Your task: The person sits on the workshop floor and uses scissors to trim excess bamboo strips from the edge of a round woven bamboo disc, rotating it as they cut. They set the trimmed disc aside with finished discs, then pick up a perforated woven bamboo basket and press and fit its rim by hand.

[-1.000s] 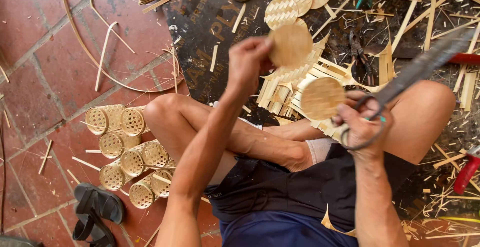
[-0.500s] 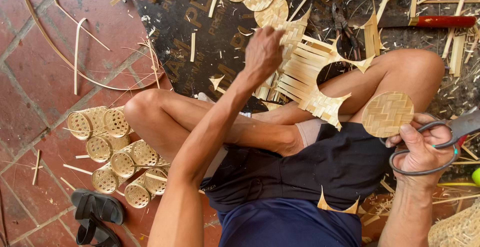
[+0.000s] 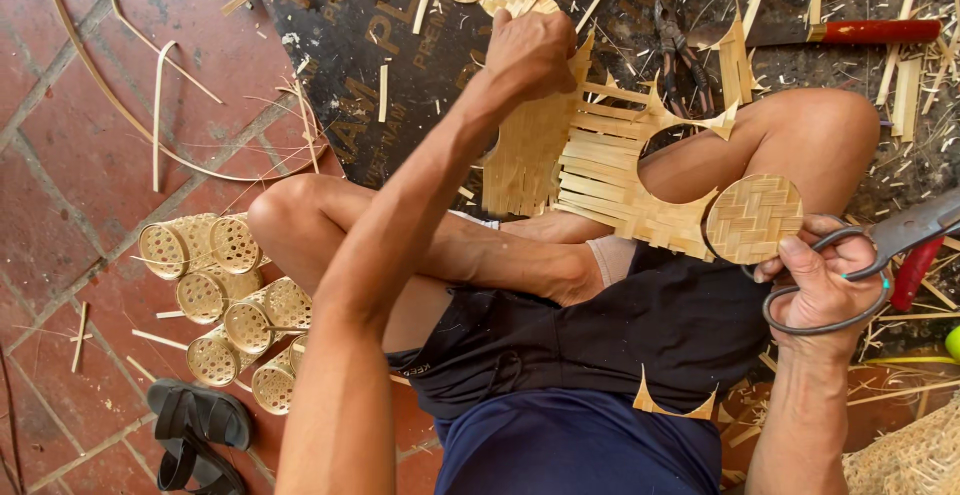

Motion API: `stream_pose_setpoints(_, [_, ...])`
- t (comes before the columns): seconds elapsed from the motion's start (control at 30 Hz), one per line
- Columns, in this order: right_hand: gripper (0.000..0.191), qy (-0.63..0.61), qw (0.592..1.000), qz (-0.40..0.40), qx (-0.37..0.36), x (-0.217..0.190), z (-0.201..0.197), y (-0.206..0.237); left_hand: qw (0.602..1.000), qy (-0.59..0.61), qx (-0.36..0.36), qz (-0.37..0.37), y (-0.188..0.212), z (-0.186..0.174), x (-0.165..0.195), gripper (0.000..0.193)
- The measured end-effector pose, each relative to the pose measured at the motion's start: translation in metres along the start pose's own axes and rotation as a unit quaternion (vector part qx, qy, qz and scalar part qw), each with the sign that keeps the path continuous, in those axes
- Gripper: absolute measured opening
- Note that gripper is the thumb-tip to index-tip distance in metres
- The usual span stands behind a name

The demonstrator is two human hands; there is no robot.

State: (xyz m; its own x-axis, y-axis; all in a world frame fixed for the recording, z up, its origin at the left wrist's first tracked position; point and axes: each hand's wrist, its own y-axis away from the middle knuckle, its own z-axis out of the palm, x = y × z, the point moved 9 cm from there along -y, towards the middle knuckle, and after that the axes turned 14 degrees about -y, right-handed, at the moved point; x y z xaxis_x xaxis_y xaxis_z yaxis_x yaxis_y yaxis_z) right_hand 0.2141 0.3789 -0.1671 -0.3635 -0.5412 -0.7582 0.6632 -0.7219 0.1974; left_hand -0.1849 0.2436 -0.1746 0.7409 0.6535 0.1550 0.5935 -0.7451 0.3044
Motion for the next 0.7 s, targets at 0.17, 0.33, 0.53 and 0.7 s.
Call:
stream_pose_setpoints(0.17, [0.02, 0.013, 1.0, 0.014, -0.015, 0.001, -0.006, -0.011, 0.995, 0.033, -0.079, 0.044, 0.05, -0.053, -0.024, 0.023])
stream_pose_setpoints(0.33, [0.019, 0.036, 0.998, 0.031, -0.05, 0.003, 0.007, -0.025, 0.993, 0.086, -0.005, -0.086, 0.14, -0.143, -0.109, 0.014])
stream_pose_setpoints(0.53, [0.02, -0.029, 0.994, 0.082, -0.061, 0.01, 0.058, -0.044, 0.791, 0.562, 0.227, -0.086, 0.271, -0.15, -0.146, 0.037])
stream_pose_setpoints(0.7, [0.019, 0.016, 0.976, 0.1, -0.194, 0.051, 0.141, -0.02, 0.573, 0.645, 0.416, -0.289, 0.412, -0.023, -0.112, 0.043])
